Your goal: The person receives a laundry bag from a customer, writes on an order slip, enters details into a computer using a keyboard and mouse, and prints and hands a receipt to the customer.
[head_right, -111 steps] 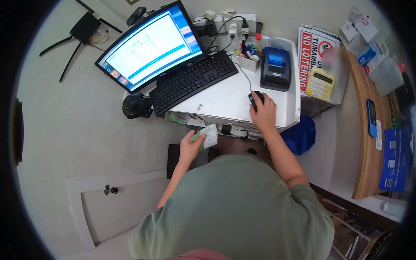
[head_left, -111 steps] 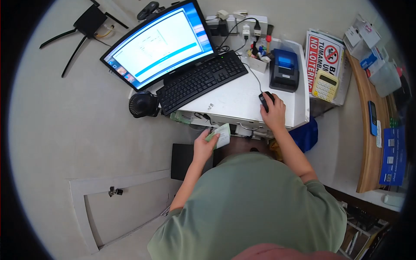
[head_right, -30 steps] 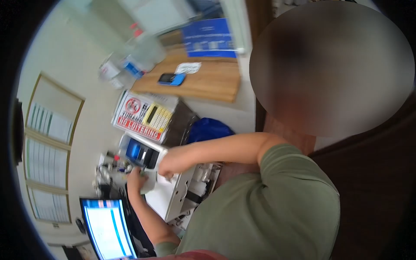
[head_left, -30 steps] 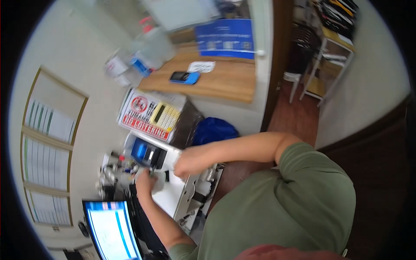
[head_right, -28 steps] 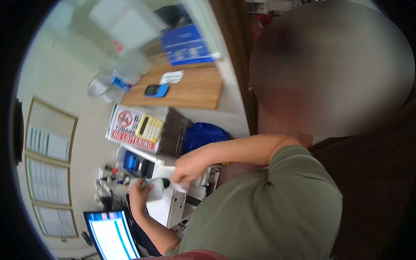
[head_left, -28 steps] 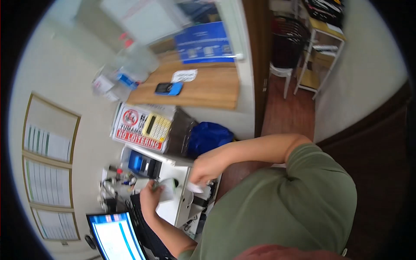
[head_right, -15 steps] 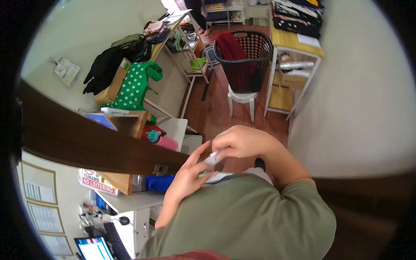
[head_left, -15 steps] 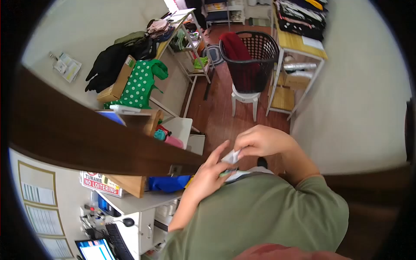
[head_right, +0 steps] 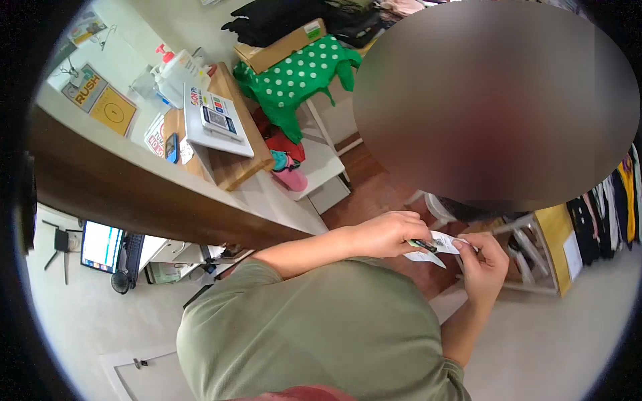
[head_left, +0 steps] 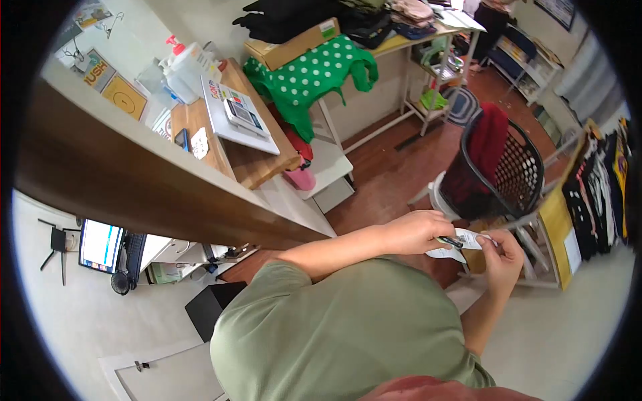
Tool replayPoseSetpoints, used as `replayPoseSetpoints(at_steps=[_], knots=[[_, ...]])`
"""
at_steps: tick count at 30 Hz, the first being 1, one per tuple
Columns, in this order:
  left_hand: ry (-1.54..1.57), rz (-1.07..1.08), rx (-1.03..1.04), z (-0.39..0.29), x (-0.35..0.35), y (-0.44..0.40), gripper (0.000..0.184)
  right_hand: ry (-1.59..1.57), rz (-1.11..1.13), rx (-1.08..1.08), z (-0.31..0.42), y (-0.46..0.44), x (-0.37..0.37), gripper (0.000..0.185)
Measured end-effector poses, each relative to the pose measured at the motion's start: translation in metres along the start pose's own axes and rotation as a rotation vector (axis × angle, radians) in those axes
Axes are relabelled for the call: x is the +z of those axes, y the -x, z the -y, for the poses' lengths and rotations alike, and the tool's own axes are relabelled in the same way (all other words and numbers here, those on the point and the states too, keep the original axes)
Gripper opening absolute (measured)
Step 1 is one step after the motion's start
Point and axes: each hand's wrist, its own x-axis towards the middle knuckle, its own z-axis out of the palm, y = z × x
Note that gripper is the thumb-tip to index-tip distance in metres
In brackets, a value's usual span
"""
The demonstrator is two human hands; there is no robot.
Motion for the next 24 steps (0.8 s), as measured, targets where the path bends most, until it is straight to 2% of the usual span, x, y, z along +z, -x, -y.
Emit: replayPoseSetpoints(at_steps=[4,6,12,16,18,20,24], knots=[[-0.059,-0.117,-0.127,0.045,-0.032,-0.007,0.017,0.122,0.188,-0.031,-0.003,-0.063,0.029,0.008],[-0.107,-0.195,-0.151,0.065,-0.050,-0.009,0.018,0.112,0.259,-0.136,-0.017,-0.097,0.049,0.007],[-0.223,-0.312,-0.274,0.097,-0.083,-0.024,0.016,0.123,0.326,-0.298,-0.035,-0.184,0.072,0.008],[-0.247,-0.343,-0.366,0.107,-0.091,-0.038,0.017,0.020,0.406,-0.204,-0.062,-0.224,0.084,0.010],[-0.328,-0.389,-0.382,0.115,-0.099,-0.041,0.018,0.011,0.526,-0.169,-0.070,-0.253,0.095,0.011],[-0.381,-0.452,-0.465,0.116,-0.102,-0.042,0.016,-0.010,0.600,-0.231,-0.078,-0.278,0.110,0.012],[-0.404,-0.506,-0.596,0.119,-0.105,-0.043,0.012,0.076,0.595,-0.606,-0.080,-0.313,0.125,0.011]])
